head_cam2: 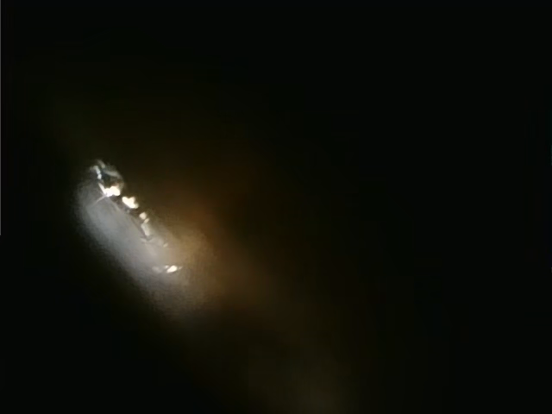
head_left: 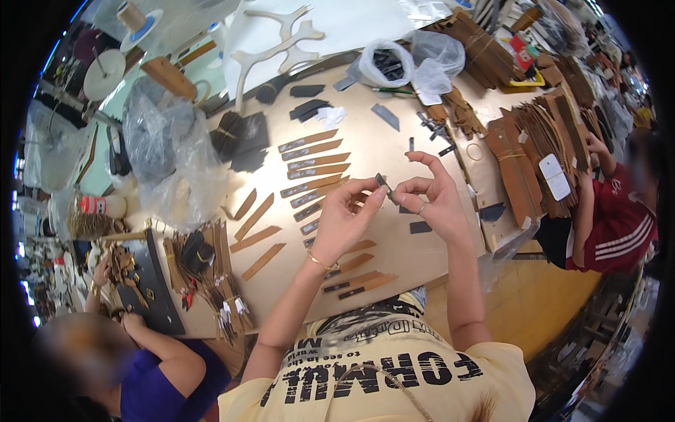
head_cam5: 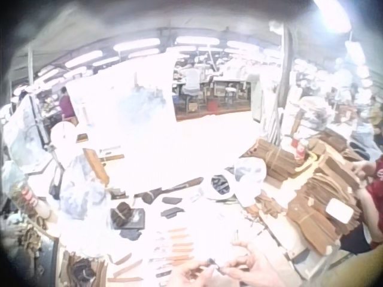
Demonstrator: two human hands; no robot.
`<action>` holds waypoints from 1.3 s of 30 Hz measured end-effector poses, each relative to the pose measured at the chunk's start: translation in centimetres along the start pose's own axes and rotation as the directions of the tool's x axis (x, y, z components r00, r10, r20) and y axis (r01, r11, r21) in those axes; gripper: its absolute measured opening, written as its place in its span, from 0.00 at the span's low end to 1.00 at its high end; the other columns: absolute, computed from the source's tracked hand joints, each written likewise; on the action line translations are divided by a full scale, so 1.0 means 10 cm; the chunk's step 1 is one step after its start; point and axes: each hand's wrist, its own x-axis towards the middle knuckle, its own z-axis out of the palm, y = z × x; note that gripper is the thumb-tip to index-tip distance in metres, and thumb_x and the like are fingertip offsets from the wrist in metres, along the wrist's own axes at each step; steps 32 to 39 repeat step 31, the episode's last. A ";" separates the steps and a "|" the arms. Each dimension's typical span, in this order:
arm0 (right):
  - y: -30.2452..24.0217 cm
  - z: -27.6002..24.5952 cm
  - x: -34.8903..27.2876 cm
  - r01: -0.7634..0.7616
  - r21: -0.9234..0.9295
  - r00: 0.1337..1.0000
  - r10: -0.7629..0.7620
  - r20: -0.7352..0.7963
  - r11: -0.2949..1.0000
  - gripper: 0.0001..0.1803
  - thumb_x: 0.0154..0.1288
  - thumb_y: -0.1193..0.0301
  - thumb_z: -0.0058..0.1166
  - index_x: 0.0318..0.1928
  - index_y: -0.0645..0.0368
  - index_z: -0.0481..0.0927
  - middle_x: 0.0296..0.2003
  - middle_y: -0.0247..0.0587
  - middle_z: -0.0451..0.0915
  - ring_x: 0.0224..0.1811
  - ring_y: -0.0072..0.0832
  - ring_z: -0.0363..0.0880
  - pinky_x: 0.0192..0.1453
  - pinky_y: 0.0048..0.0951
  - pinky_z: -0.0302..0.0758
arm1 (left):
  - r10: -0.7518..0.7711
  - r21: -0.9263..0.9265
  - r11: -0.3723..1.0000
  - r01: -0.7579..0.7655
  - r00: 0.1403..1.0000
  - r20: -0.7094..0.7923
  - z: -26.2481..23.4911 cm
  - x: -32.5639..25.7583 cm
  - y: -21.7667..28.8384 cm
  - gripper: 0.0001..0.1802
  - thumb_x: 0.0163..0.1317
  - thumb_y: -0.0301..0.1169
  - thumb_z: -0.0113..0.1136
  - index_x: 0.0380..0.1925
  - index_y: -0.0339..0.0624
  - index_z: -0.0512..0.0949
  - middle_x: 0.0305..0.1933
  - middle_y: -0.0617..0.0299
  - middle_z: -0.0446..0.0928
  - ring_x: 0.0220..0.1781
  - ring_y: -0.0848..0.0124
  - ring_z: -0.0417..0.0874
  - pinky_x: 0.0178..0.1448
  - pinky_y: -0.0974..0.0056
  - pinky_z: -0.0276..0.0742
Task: The person repeatedly picks up small black plastic pieces and wooden sticks from a table, aligns them, and presses them together to form assembled units. The person places each completed unit on the table and continues the process with additional parts.
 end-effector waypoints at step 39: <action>1.01 2.18 -0.21 0.745 -0.588 0.644 -0.111 0.757 0.315 0.28 0.67 0.61 0.60 0.65 0.54 0.72 0.67 0.47 0.69 0.72 0.29 0.62 0.76 0.38 0.55 | -0.178 -0.238 0.971 -0.014 0.623 -0.761 -1.25 -2.09 -0.73 0.05 0.64 0.21 0.66 0.37 0.33 0.80 0.33 0.68 0.80 0.32 0.85 0.75 0.34 0.78 0.71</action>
